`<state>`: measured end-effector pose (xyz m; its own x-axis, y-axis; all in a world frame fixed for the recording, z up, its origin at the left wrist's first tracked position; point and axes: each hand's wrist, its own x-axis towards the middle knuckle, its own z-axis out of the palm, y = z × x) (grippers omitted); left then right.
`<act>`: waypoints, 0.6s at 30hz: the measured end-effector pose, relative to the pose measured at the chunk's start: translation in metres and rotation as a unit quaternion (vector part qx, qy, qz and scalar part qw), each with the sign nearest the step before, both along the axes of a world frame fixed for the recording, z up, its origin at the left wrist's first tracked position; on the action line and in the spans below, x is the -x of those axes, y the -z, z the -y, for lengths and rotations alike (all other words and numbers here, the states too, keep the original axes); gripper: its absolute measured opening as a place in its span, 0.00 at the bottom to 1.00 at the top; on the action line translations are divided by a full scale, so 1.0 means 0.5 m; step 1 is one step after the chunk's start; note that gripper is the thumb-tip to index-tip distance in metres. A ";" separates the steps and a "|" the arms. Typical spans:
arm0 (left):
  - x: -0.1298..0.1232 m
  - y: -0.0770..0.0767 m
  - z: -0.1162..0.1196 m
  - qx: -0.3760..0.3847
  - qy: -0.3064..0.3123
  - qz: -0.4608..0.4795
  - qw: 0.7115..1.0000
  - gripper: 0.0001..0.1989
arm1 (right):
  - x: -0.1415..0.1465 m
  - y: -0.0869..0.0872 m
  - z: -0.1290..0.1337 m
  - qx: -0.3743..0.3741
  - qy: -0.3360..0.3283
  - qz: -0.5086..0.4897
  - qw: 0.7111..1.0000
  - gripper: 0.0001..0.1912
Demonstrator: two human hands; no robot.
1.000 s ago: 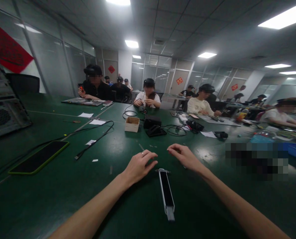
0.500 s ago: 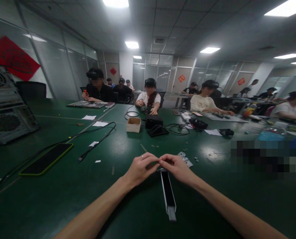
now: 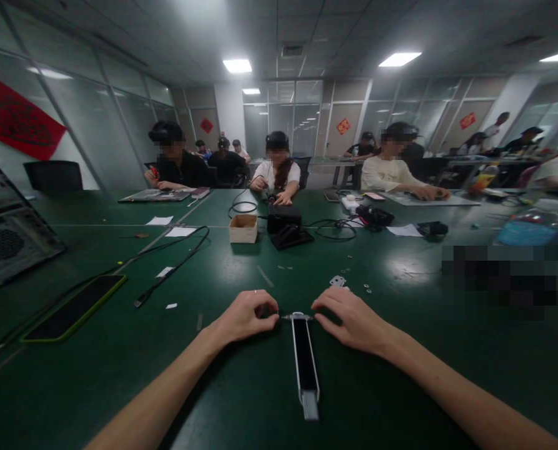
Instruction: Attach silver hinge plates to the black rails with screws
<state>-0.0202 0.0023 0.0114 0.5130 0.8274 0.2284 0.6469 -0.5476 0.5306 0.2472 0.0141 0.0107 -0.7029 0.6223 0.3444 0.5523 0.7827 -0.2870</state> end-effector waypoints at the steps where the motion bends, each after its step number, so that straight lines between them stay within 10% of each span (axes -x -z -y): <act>1: -0.002 0.000 0.000 0.005 -0.005 0.003 1.000 0.04 | 0.002 0.000 0.001 0.000 -0.002 0.006 1.000 0.08; 18: -0.022 -0.004 0.015 0.011 -0.001 -0.034 0.999 0.06 | 0.017 0.011 0.009 0.014 0.003 0.004 1.000 0.07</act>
<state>-0.0094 -0.0054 0.0132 0.5248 0.8330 0.1750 0.6834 -0.5349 0.4968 0.2387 0.0098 0.0050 -0.7015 0.6361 0.3212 0.5595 0.7708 -0.3047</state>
